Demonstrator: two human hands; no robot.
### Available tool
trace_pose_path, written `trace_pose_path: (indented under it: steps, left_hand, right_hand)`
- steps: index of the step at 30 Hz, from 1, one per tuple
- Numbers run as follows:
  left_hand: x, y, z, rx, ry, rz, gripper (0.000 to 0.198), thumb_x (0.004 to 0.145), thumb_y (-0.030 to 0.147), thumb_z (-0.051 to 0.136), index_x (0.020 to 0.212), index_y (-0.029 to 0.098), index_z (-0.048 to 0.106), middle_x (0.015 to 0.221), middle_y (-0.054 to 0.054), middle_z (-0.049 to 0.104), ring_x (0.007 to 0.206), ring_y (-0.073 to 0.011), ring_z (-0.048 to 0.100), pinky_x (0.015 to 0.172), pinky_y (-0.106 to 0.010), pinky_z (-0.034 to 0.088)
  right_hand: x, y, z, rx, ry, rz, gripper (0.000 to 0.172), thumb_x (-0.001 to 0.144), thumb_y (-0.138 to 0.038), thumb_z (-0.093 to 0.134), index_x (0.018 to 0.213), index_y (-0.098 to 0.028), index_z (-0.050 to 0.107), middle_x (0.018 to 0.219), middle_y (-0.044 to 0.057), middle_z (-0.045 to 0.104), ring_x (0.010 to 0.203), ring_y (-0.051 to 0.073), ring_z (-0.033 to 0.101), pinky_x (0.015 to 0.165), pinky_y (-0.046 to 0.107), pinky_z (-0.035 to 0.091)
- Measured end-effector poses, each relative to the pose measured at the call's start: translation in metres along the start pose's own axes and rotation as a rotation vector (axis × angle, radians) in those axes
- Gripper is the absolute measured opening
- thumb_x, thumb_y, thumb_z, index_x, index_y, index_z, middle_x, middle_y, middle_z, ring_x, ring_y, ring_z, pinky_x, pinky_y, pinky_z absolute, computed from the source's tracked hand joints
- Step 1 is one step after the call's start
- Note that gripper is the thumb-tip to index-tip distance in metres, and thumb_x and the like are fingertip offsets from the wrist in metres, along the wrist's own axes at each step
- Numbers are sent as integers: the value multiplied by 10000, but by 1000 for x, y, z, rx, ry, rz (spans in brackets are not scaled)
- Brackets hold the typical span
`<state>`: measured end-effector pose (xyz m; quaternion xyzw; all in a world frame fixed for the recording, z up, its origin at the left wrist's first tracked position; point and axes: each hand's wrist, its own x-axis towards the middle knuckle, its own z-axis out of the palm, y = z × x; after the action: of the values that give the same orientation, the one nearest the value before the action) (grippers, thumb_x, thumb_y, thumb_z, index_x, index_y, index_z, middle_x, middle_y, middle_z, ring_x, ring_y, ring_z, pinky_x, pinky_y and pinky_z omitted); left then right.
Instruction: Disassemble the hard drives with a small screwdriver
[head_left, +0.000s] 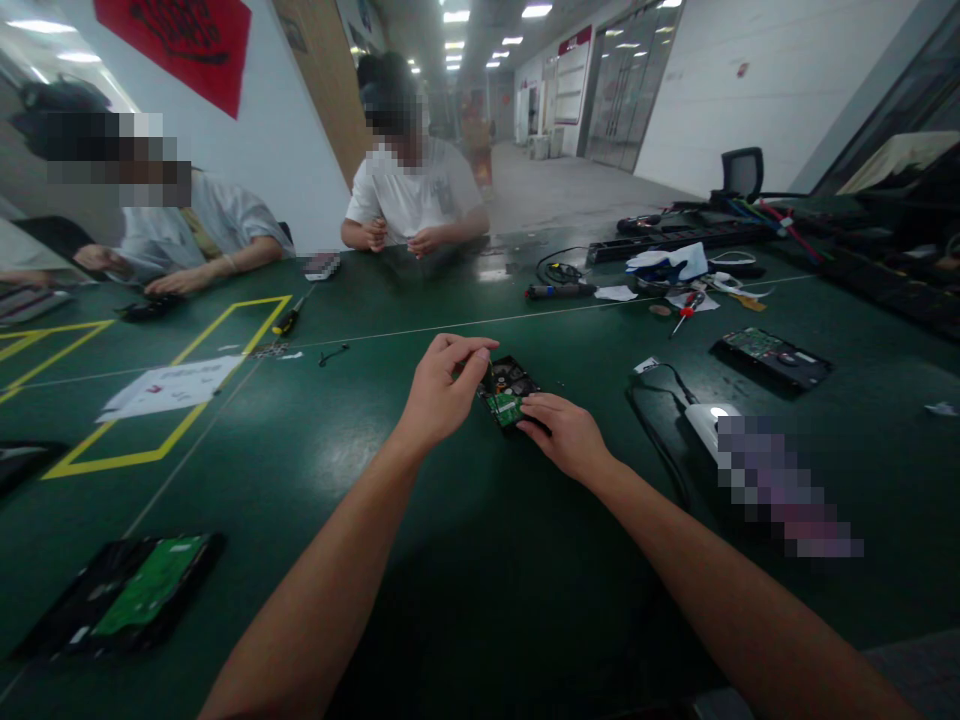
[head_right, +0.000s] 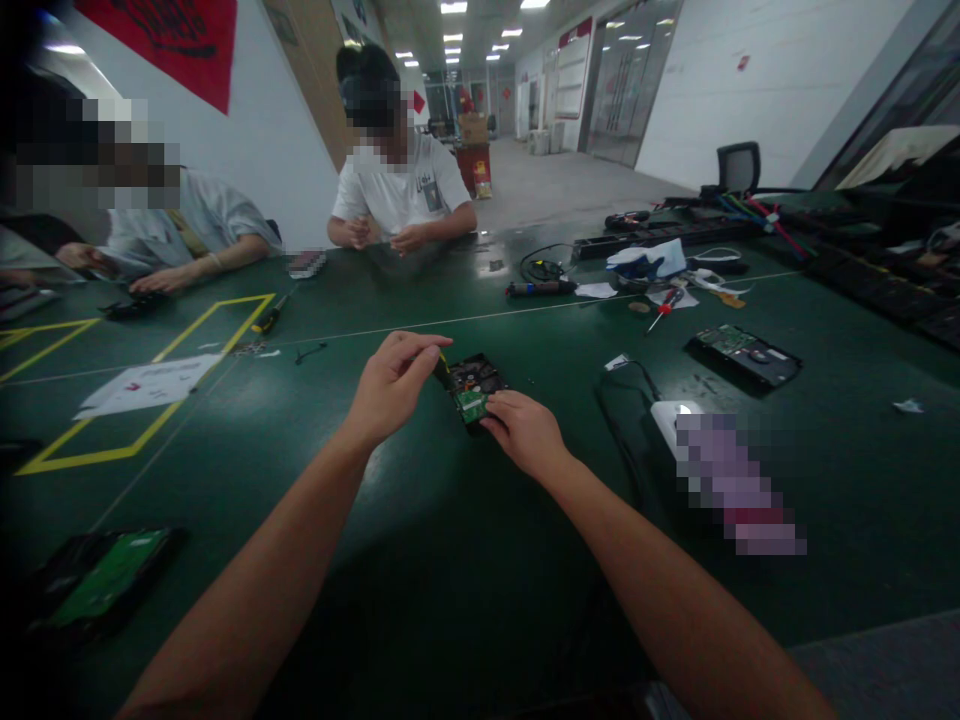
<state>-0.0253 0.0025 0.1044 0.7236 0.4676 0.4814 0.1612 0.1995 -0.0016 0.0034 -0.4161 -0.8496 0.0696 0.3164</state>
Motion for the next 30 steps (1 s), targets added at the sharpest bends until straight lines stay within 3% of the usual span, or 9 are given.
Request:
trace_pose_path:
  steps: [13,19,25,30]
  left_hand:
    - [-1,-7,3,-67,-66,10,197,933,297,635,1097,249,732,1065,-54,700,871,-170,645,795,-327,524]
    - [-2,-3,2,-65,-77,0,260,943,277,613,1184,245,704,1108,-64,695,891,-167,650,778,-315,533]
    - [-1,-8,4,-115,-24,-42,375,904,258,661,1267,256,566,974,-27,676,870,-166,666,734,-296,533]
    - [-2,-7,6,-143,11,-43,312,888,240,673,1177,243,556,1047,-43,674,874,-161,677,739,-293,533]
  right_hand:
    - [0,-1,1,-12,6,0,231,957,-285,652,1164,-231,739,1243,76,734,1212,247,665,1096,454,510]
    - [0,1,1,-11,6,-2,224,961,-275,647,1162,-229,735,1251,70,731,1220,242,658,1105,462,502]
    - [0,0,0,-23,2,3,226,964,-287,645,1163,-229,736,1255,78,727,1221,248,659,1096,469,509]
    - [0,-1,0,-7,4,0,230,952,-291,661,1161,-239,742,1255,73,729,1223,248,660,1103,471,507]
